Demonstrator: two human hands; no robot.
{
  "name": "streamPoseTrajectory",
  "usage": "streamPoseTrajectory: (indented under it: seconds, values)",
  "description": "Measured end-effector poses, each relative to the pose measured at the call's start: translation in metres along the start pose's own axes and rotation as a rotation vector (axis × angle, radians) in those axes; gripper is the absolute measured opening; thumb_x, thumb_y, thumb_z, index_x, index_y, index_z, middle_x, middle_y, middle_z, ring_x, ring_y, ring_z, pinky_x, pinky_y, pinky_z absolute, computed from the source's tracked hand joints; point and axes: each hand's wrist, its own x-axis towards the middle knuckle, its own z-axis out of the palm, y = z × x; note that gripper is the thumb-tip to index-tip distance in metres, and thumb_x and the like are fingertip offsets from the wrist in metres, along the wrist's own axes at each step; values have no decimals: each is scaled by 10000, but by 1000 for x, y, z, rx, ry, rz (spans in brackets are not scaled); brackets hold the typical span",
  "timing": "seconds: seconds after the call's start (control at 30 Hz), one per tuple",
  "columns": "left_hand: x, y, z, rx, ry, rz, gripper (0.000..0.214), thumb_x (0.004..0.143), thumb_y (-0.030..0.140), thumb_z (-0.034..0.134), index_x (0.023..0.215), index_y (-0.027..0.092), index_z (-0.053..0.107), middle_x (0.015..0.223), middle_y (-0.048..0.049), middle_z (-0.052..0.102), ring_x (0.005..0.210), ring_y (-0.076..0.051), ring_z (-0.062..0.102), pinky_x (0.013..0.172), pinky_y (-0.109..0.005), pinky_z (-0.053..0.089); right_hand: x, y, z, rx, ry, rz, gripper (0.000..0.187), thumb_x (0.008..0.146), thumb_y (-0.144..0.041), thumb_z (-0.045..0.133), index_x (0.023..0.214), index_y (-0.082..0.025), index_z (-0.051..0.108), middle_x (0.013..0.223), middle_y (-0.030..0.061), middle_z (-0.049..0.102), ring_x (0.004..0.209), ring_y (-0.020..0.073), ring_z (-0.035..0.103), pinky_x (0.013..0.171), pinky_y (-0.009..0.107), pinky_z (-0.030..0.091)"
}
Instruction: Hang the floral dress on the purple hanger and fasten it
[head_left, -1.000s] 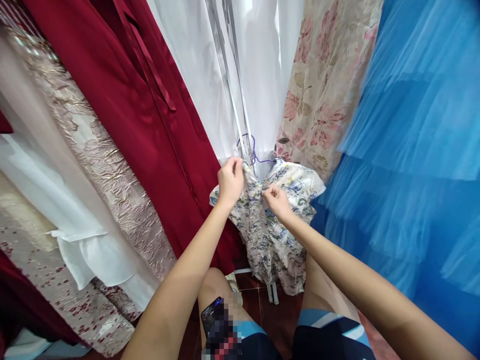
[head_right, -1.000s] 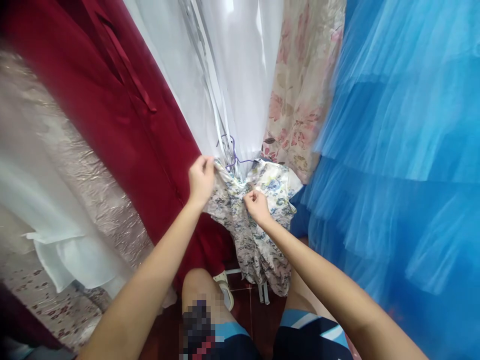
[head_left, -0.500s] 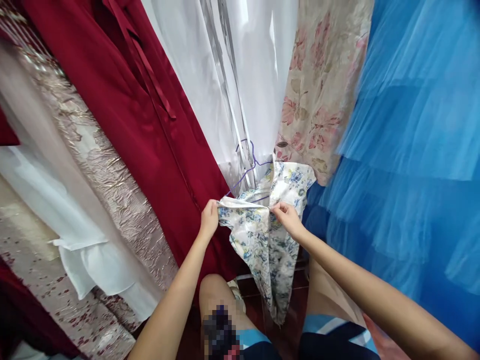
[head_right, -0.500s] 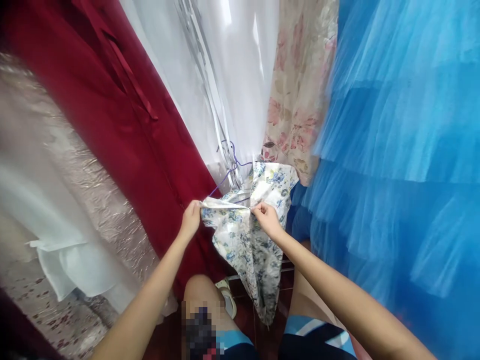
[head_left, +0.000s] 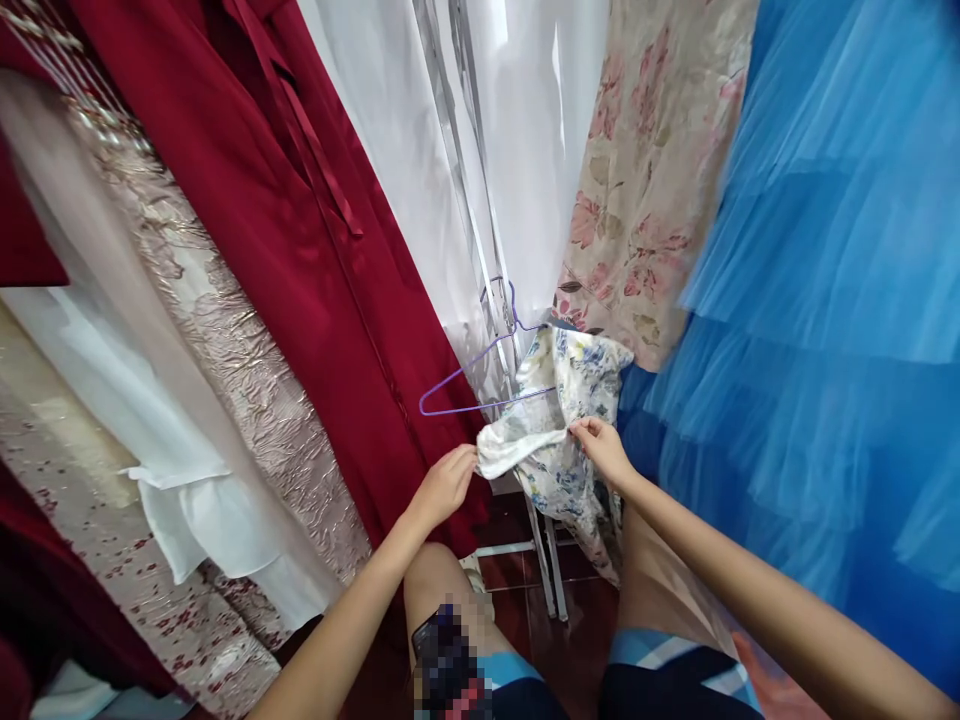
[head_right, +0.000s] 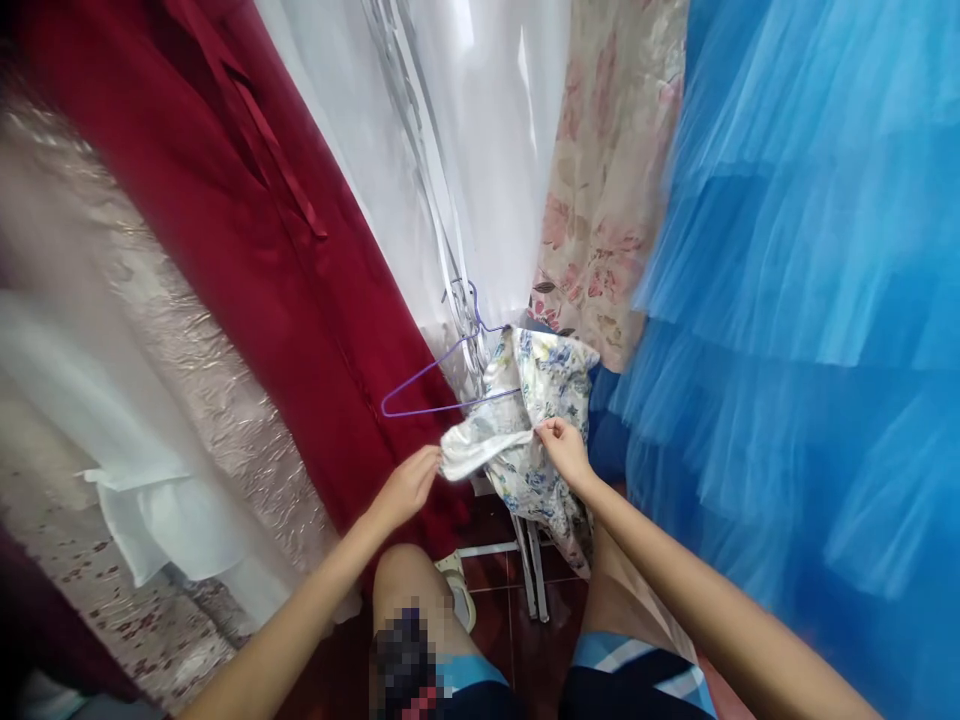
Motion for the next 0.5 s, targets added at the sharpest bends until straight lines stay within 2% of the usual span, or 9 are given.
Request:
streamPoseTrajectory:
  seconds: [0.07,0.1,0.2,0.23,0.27,0.37,0.43,0.5]
  values:
    - [3,16,8,-100,29,-90,267,1004,285,305,1002,207,560,1030,-87,610,941,-199,593,862,-329,468,-12,-8,9,-44,14,-114,276,747,-374,645,946,-193,583,781,24,617,617,168,513,613,298,420]
    - [9,26,10,-150,85,-146,273,1009,298,294,981,210,550,972,-73,613,886,-188,596,820,-311,471,-20,-13,15,-67,-52,-185,299,767,-353,639,1017,-204,575,863,39,638,684,182,551,672,312,446]
    - [41,57,12,-227,259,-211,268,1009,344,312,926,210,529,842,-31,596,767,-166,574,747,-286,454,-41,-33,33,-95,-425,-346,317,809,-304,627,1110,-225,566,1019,54,656,910,211,607,847,342,464]
    - [53,67,11,-233,264,-192,265,1005,354,331,919,209,535,822,-24,590,746,-163,565,737,-283,450,-45,-38,37,-96,-508,-372,335,800,-296,644,1116,-222,567,1041,52,655,964,218,604,889,348,455]
    - [66,76,9,-246,248,-161,265,1002,359,344,912,207,542,821,-23,591,752,-163,568,747,-283,451,-45,-43,40,-103,-536,-390,355,783,-292,665,1115,-213,569,1049,50,653,989,223,598,911,354,448]
    - [95,96,6,-331,134,-12,255,996,347,365,964,203,573,967,-51,634,933,-183,607,879,-301,456,-26,-49,41,-140,-437,-360,230,766,-288,654,962,-177,609,897,32,655,852,207,595,809,340,473]
    - [105,99,8,-368,60,47,235,985,328,397,1111,215,560,1150,-70,620,1082,-196,591,976,-323,433,0,-48,36,-130,-389,-244,107,757,-262,614,810,-168,615,750,14,633,705,179,569,690,310,473]
    - [110,93,14,-337,46,32,319,961,299,448,1272,233,480,1318,-89,544,1193,-212,548,1041,-354,405,30,-45,27,-71,-319,-83,46,710,-217,604,720,-172,599,651,6,613,605,165,545,605,292,463]
